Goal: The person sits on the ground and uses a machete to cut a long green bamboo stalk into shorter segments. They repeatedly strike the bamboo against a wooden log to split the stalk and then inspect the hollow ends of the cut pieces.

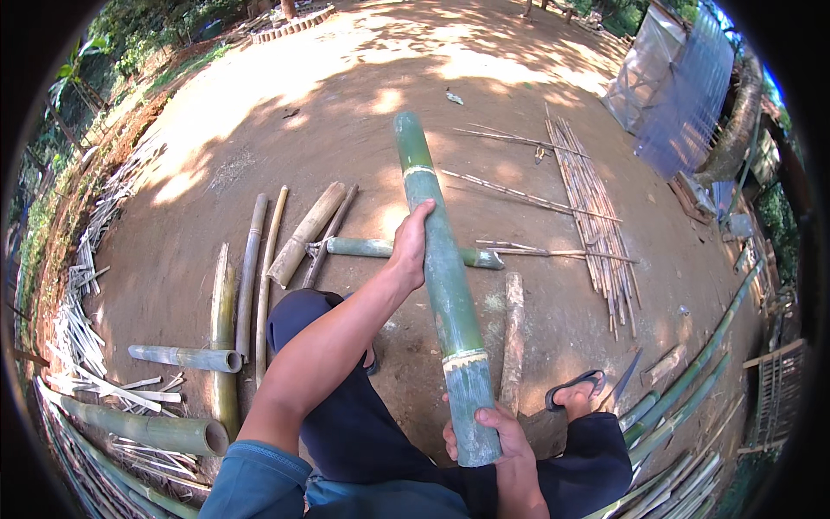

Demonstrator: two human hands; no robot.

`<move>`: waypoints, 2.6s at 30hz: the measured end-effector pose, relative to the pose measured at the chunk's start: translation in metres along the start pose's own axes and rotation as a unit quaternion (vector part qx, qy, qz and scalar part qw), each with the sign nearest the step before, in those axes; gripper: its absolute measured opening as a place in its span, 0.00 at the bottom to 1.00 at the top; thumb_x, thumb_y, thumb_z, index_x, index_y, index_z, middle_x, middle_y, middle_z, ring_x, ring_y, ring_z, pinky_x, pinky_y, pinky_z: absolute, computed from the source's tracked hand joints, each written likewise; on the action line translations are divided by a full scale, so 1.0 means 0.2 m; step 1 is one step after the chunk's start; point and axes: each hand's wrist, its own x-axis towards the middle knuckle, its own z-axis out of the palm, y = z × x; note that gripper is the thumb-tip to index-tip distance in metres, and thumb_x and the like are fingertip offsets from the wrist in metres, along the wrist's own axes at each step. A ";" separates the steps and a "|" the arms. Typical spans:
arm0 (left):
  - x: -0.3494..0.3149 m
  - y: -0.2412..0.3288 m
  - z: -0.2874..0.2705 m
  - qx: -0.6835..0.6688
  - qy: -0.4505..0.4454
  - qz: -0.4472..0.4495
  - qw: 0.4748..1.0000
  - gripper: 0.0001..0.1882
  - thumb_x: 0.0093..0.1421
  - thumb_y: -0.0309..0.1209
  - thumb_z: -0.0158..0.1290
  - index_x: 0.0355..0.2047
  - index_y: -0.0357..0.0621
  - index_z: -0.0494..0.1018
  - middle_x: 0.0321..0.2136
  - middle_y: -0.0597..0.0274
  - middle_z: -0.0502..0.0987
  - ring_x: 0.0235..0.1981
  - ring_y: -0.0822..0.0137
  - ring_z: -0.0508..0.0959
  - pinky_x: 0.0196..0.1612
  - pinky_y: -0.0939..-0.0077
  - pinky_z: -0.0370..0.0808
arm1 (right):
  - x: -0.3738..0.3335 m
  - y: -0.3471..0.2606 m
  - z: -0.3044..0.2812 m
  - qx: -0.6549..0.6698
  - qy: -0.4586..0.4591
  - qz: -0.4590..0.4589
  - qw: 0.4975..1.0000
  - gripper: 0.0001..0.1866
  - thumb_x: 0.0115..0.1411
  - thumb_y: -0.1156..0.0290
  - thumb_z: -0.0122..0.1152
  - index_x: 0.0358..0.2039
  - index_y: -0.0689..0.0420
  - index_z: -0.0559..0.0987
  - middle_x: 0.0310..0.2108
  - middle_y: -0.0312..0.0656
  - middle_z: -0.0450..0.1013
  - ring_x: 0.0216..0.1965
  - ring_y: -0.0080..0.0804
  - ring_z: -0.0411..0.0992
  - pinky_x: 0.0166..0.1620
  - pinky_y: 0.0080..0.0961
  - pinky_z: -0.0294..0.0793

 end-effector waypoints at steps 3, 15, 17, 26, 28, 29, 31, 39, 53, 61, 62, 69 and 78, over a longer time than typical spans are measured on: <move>-0.02 -0.02 -0.01 -0.031 -0.006 -0.003 1.000 0.28 0.68 0.55 0.41 0.45 0.40 0.69 0.29 0.52 0.77 0.31 0.57 0.80 0.35 0.58 0.79 | -0.04 0.02 0.02 -0.016 0.002 -0.014 1.000 0.33 0.62 0.62 0.61 0.61 0.67 0.63 0.35 0.57 0.77 0.31 0.44 0.80 0.34 0.38 0.81; -0.11 -0.03 0.00 -0.031 -0.070 -0.033 0.996 0.37 0.72 0.55 0.22 0.56 0.36 0.68 0.45 0.44 0.80 0.40 0.55 0.82 0.45 0.61 0.80 | -0.12 0.11 0.24 -0.256 0.141 -0.073 0.953 0.27 0.63 0.68 0.65 0.57 0.65 0.65 0.36 0.46 0.76 0.35 0.31 0.78 0.38 0.30 0.80; -0.11 -0.04 0.00 -0.026 -0.066 -0.036 0.997 0.36 0.72 0.54 0.22 0.56 0.36 0.68 0.45 0.44 0.80 0.39 0.55 0.81 0.45 0.61 0.80 | -0.11 0.13 0.24 -0.312 0.146 -0.097 0.934 0.29 0.63 0.68 0.63 0.59 0.66 0.63 0.36 0.49 0.76 0.34 0.34 0.79 0.38 0.33 0.82; -0.09 -0.06 -0.01 -0.028 -0.054 -0.019 0.998 0.32 0.73 0.50 0.24 0.56 0.37 0.67 0.42 0.46 0.80 0.38 0.56 0.81 0.39 0.62 0.81 | -0.09 0.16 0.22 -0.256 0.167 -0.072 0.949 0.30 0.63 0.71 0.64 0.61 0.65 0.62 0.39 0.47 0.76 0.36 0.33 0.79 0.41 0.32 0.81; -0.09 -0.05 -0.02 -0.042 -0.067 -0.018 0.997 0.32 0.74 0.50 0.22 0.54 0.38 0.67 0.39 0.45 0.79 0.37 0.54 0.81 0.40 0.58 0.81 | -0.08 0.16 0.23 -0.268 0.170 -0.080 0.945 0.28 0.63 0.69 0.66 0.58 0.64 0.65 0.37 0.42 0.75 0.38 0.29 0.77 0.42 0.29 0.78; -0.09 -0.04 -0.03 -0.044 -0.068 -0.021 0.996 0.33 0.73 0.51 0.22 0.54 0.37 0.67 0.39 0.44 0.79 0.37 0.54 0.81 0.40 0.58 0.81 | -0.07 0.17 0.23 -0.274 0.174 -0.088 0.942 0.27 0.62 0.68 0.67 0.57 0.64 0.67 0.37 0.40 0.75 0.38 0.27 0.77 0.43 0.27 0.77; -0.09 -0.04 -0.03 -0.048 -0.072 -0.026 0.996 0.34 0.73 0.53 0.22 0.55 0.37 0.66 0.41 0.44 0.79 0.38 0.54 0.81 0.40 0.58 0.80 | -0.06 0.18 0.23 -0.384 0.191 -0.144 0.892 0.30 0.61 0.67 0.68 0.58 0.65 0.66 0.38 0.43 0.76 0.40 0.30 0.77 0.45 0.30 0.77; -0.14 0.00 -0.03 -0.080 -0.120 -0.035 0.989 0.41 0.69 0.61 0.21 0.54 0.39 0.70 0.45 0.44 0.78 0.39 0.55 0.81 0.44 0.61 0.80 | -0.06 0.19 0.26 -0.591 0.323 -0.120 0.729 0.44 0.53 0.64 0.74 0.66 0.64 0.60 0.51 0.59 0.73 0.52 0.51 0.76 0.52 0.40 0.74; -0.22 0.03 -0.02 -0.106 -0.196 -0.014 0.975 0.48 0.58 0.72 0.25 0.47 0.37 0.71 0.37 0.43 0.79 0.35 0.52 0.80 0.42 0.60 0.79 | -0.07 0.25 0.15 -0.707 0.408 -0.131 0.563 0.48 0.50 0.64 0.74 0.68 0.59 0.59 0.48 0.60 0.69 0.48 0.64 0.72 0.49 0.50 0.72; -0.26 0.04 0.02 0.011 -0.206 -0.023 0.978 0.50 0.61 0.73 0.22 0.52 0.35 0.67 0.40 0.42 0.79 0.38 0.52 0.81 0.47 0.55 0.77 | -0.04 0.29 -0.02 -0.577 0.340 -0.170 0.723 0.39 0.48 0.69 0.75 0.59 0.65 0.69 0.43 0.51 0.78 0.44 0.39 0.78 0.50 0.35 0.75; -0.27 0.04 0.03 0.070 -0.210 -0.028 0.975 0.51 0.63 0.72 0.23 0.56 0.34 0.64 0.45 0.38 0.78 0.45 0.50 0.80 0.54 0.52 0.74 | -0.05 0.28 -0.05 -0.534 0.347 -0.134 0.759 0.37 0.48 0.69 0.76 0.58 0.66 0.71 0.42 0.48 0.79 0.44 0.33 0.78 0.50 0.32 0.75; -0.34 0.08 0.03 0.350 -0.130 0.029 0.927 0.46 0.69 0.63 0.32 0.65 0.29 0.62 0.62 0.41 0.69 0.63 0.51 0.70 0.66 0.57 0.63 | -0.36 -0.16 -0.43 -0.461 0.422 -0.213 0.751 0.33 0.47 0.73 0.75 0.55 0.64 0.75 0.38 0.43 0.79 0.36 0.25 0.77 0.44 0.27 0.77; -0.35 0.17 -0.02 0.323 -0.094 0.064 0.940 0.42 0.70 0.62 0.34 0.60 0.32 0.69 0.52 0.47 0.78 0.52 0.61 0.77 0.57 0.69 0.70 | -1.09 -1.00 -0.84 -0.267 0.654 -0.158 0.690 0.21 0.45 0.69 0.73 0.36 0.71 0.80 0.28 0.47 0.78 0.23 0.33 0.77 0.28 0.26 0.78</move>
